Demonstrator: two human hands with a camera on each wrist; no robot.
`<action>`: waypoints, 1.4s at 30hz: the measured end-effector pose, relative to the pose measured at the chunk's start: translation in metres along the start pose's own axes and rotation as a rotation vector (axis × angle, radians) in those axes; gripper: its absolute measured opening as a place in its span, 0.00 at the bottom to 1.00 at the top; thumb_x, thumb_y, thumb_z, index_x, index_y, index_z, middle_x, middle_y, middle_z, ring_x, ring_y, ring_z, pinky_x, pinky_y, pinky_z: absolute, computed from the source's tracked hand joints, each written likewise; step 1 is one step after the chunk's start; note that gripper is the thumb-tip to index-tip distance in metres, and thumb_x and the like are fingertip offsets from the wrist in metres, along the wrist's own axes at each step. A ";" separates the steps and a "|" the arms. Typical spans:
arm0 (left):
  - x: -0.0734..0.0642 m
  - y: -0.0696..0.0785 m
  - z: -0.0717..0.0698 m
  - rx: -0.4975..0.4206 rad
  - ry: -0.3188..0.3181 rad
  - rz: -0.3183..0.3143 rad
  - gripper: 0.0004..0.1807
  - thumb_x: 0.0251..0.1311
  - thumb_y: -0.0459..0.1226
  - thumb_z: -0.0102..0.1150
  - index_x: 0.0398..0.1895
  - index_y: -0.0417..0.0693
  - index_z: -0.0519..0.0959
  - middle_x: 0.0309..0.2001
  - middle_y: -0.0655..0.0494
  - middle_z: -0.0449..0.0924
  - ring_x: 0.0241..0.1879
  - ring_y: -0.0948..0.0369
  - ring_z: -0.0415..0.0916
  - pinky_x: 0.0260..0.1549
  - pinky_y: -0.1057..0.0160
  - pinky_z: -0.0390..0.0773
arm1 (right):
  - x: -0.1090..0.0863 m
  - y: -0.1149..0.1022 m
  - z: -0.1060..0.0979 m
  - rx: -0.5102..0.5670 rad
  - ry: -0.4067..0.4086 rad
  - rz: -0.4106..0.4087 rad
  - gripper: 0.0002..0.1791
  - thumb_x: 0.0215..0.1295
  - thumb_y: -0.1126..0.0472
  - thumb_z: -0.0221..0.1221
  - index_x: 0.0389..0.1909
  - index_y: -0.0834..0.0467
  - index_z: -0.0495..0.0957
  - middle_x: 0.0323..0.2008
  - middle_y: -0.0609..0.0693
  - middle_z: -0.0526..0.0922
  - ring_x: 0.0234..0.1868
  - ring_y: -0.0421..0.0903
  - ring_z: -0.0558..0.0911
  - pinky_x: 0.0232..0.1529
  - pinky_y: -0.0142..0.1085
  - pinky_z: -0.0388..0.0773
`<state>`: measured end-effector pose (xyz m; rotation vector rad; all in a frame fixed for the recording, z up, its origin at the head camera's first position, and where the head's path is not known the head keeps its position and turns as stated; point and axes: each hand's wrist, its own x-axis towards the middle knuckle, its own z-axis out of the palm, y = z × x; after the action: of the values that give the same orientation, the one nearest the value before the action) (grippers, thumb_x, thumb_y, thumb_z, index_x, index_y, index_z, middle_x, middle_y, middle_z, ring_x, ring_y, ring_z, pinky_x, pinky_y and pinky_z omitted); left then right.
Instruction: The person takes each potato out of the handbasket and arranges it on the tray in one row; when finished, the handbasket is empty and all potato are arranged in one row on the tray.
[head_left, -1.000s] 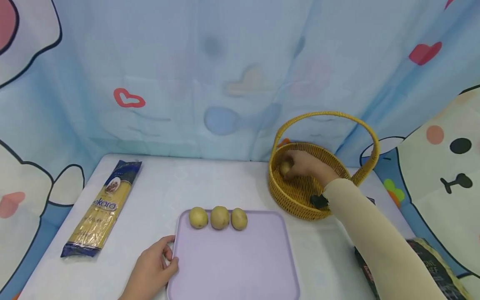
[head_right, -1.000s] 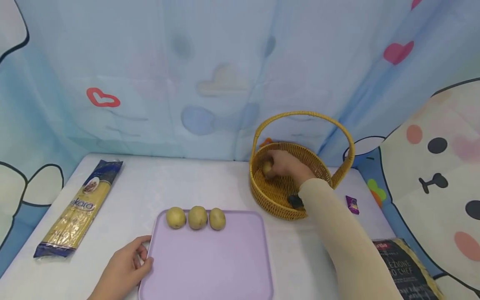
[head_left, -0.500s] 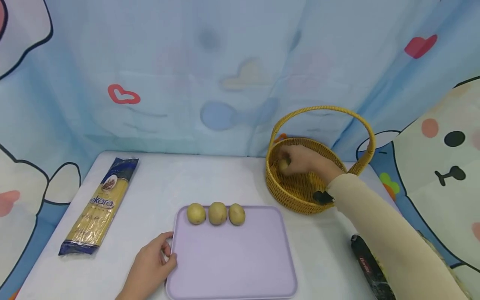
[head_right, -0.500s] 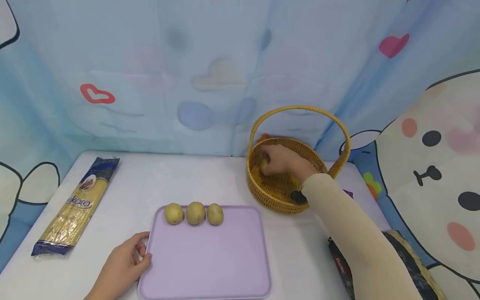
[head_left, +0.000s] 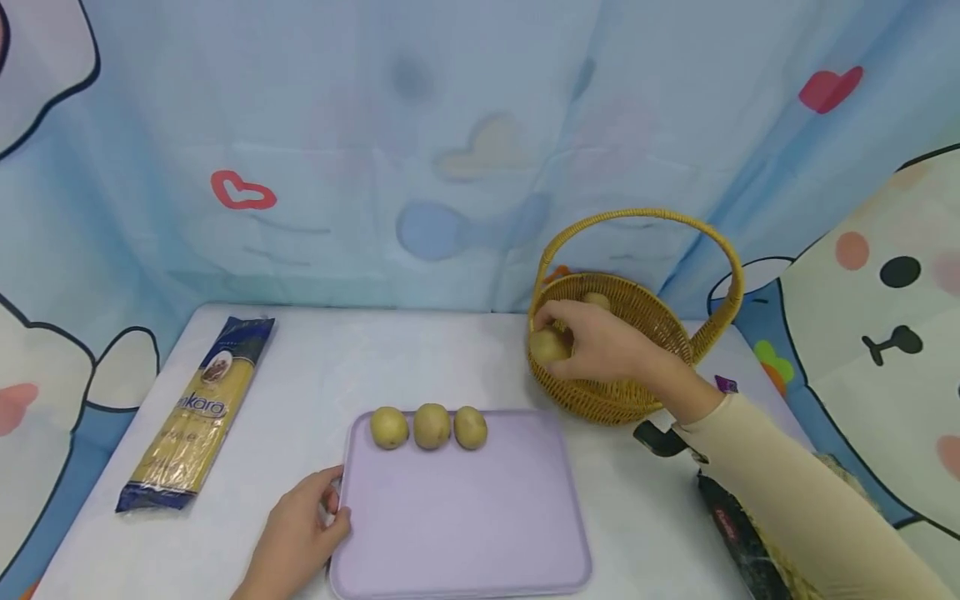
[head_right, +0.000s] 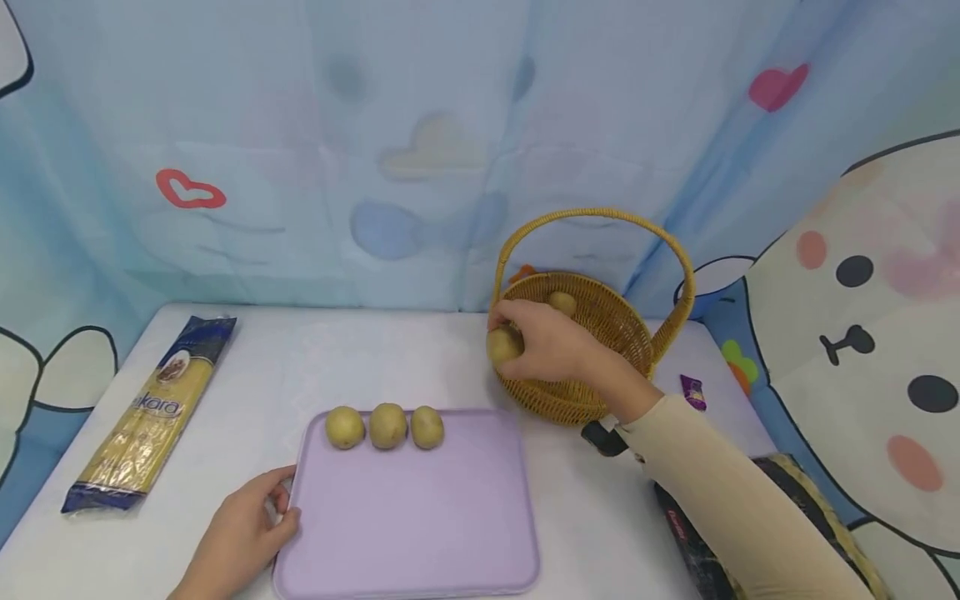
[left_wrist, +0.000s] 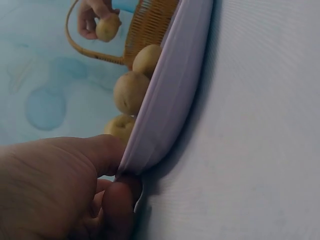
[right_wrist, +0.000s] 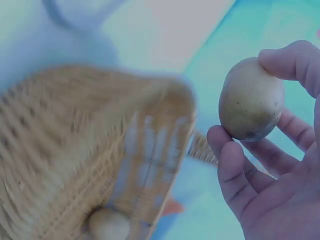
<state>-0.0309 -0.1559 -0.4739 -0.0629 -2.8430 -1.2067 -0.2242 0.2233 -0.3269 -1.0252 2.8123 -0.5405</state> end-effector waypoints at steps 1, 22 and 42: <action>0.000 0.000 -0.001 0.004 -0.002 -0.004 0.27 0.48 0.28 0.67 0.55 0.35 0.76 0.28 0.65 0.69 0.17 0.71 0.62 0.19 0.70 0.68 | -0.003 -0.006 0.003 0.011 0.001 -0.021 0.24 0.48 0.59 0.68 0.49 0.50 0.74 0.44 0.42 0.77 0.37 0.42 0.75 0.37 0.38 0.74; 0.002 0.000 -0.002 -0.026 -0.095 -0.114 0.28 0.49 0.31 0.65 0.57 0.35 0.74 0.27 0.65 0.69 0.16 0.68 0.64 0.16 0.68 0.68 | -0.024 -0.040 0.104 -0.057 -0.062 0.041 0.24 0.43 0.54 0.70 0.44 0.42 0.74 0.36 0.34 0.72 0.33 0.36 0.72 0.30 0.32 0.71; 0.003 -0.002 -0.004 -0.052 -0.156 -0.130 0.31 0.52 0.33 0.68 0.61 0.37 0.71 0.29 0.64 0.69 0.17 0.67 0.65 0.16 0.68 0.70 | -0.038 -0.024 0.070 0.143 -0.137 0.009 0.31 0.50 0.57 0.72 0.57 0.51 0.74 0.52 0.46 0.78 0.41 0.43 0.80 0.41 0.37 0.78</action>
<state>-0.0341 -0.1601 -0.4727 0.0273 -2.9907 -1.3587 -0.1655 0.2103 -0.3850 -0.9821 2.6161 -0.6337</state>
